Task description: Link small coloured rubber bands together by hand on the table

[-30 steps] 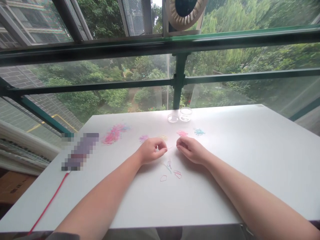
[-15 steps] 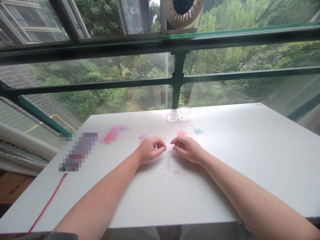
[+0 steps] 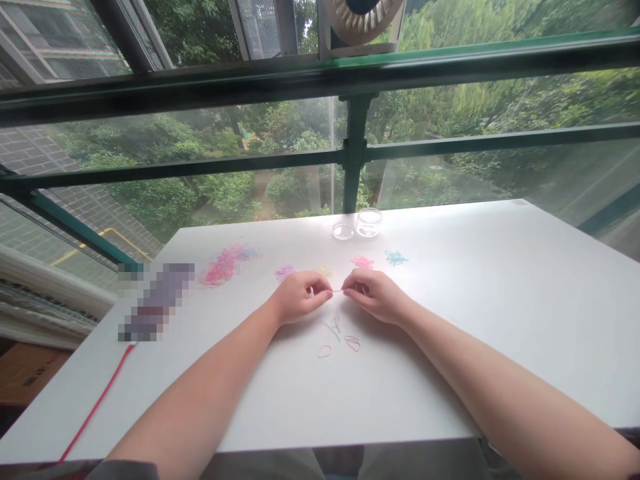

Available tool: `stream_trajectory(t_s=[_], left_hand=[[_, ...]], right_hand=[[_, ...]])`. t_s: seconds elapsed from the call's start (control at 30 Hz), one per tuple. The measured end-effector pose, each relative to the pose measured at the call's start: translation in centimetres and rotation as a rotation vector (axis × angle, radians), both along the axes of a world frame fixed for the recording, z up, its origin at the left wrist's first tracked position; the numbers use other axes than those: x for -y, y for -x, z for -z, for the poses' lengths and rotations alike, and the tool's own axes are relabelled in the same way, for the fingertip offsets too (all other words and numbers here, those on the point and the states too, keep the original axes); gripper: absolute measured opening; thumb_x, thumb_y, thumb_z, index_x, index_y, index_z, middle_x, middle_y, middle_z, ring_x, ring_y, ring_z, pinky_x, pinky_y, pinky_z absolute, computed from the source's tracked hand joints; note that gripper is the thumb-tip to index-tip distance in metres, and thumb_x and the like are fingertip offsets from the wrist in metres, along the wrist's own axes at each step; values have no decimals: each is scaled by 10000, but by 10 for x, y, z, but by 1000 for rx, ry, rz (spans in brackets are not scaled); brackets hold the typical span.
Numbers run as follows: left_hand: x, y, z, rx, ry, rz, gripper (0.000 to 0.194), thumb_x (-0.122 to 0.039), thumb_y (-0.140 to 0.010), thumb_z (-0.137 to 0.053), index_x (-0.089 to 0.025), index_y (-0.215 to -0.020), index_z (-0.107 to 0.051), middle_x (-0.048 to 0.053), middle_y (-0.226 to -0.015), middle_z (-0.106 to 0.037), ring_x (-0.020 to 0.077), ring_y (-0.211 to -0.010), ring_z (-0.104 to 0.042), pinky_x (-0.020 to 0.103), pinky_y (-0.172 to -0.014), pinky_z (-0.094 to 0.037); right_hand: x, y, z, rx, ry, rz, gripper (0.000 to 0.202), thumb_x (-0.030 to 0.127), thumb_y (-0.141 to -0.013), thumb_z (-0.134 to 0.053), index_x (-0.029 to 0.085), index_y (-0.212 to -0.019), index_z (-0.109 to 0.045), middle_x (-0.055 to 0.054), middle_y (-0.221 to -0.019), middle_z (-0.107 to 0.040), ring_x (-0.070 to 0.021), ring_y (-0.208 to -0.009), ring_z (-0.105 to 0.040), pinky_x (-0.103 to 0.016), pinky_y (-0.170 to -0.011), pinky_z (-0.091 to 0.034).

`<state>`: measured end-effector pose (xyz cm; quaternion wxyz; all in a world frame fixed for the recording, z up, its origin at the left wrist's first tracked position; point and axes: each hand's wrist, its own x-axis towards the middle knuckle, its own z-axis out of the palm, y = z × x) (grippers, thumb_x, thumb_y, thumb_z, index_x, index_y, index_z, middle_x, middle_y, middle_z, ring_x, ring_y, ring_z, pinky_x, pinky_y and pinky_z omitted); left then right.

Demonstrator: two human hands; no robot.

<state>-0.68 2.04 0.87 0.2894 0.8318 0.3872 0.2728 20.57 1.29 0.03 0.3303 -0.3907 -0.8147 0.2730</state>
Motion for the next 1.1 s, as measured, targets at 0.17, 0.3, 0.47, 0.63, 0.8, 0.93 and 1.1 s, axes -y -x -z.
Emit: stream_trajectory(t_s=[0.17, 0.3, 0.47, 0.63, 0.8, 0.93, 1.1], left_hand=[[0, 0, -1, -8, 7, -8, 155, -264, -796, -545, -153, -787, -653, 29, -736, -658, 112, -667, -569, 226, -611, -419], [1, 2, 0, -21, 9, -26, 157, -268, -800, -541, -157, -779, -650, 25, -743, -656, 109, -670, -565, 219, -615, -417], [1, 4, 2, -60, 29, -13, 146, -263, -795, -536, -165, -773, -642, 20, -744, -648, 109, -662, -557, 214, -600, -409], [1, 4, 2, -68, 34, 5, 144, -260, -794, -529, -166, -782, -638, 20, -745, -643, 108, -661, -555, 210, -591, -406], [1, 4, -1, -87, 54, 19, 159, -274, -796, -523, -166, -793, -640, 26, -748, -643, 114, -665, -556, 213, -596, -413], [1, 4, -2, -91, 64, 17, 155, -273, -791, -529, -169, -794, -644, 23, -743, -644, 111, -654, -555, 211, -589, -413], [1, 3, 0, -70, 35, 8, 148, -266, -784, -536, -170, -778, -647, 20, -731, -646, 109, -642, -555, 209, -575, -409]], right_hand=[[0, -2, -2, 13, -7, 20, 69, 177, -786, -538, 179, -771, -606, 3, -658, -545, -100, -575, -453, -225, -556, -366], [-6, -12, -2, 81, -26, 147, 76, 195, -774, -536, 185, -748, -608, 3, -647, -564, -107, -567, -459, -234, -564, -368], [-18, -31, 1, 163, -10, 437, 119, 233, -762, -526, 194, -743, -637, -8, -696, -618, -129, -597, -503, -255, -593, -382], [-27, -37, 5, 201, 4, 549, 159, 252, -761, -524, 198, -752, -674, -21, -752, -653, -149, -663, -543, -271, -649, -404], [-35, -35, 9, 231, -52, 599, 170, 268, -764, -536, 197, -748, -689, -36, -753, -652, -157, -671, -553, -280, -653, -402], [-39, -36, 10, 259, -90, 619, 174, 264, -771, -538, 200, -749, -698, -37, -750, -637, -158, -682, -556, -277, -647, -401], [-38, -37, 12, 274, -97, 596, 175, 263, -771, -540, 205, -769, -706, -35, -744, -632, -156, -678, -556, -275, -656, -403]])
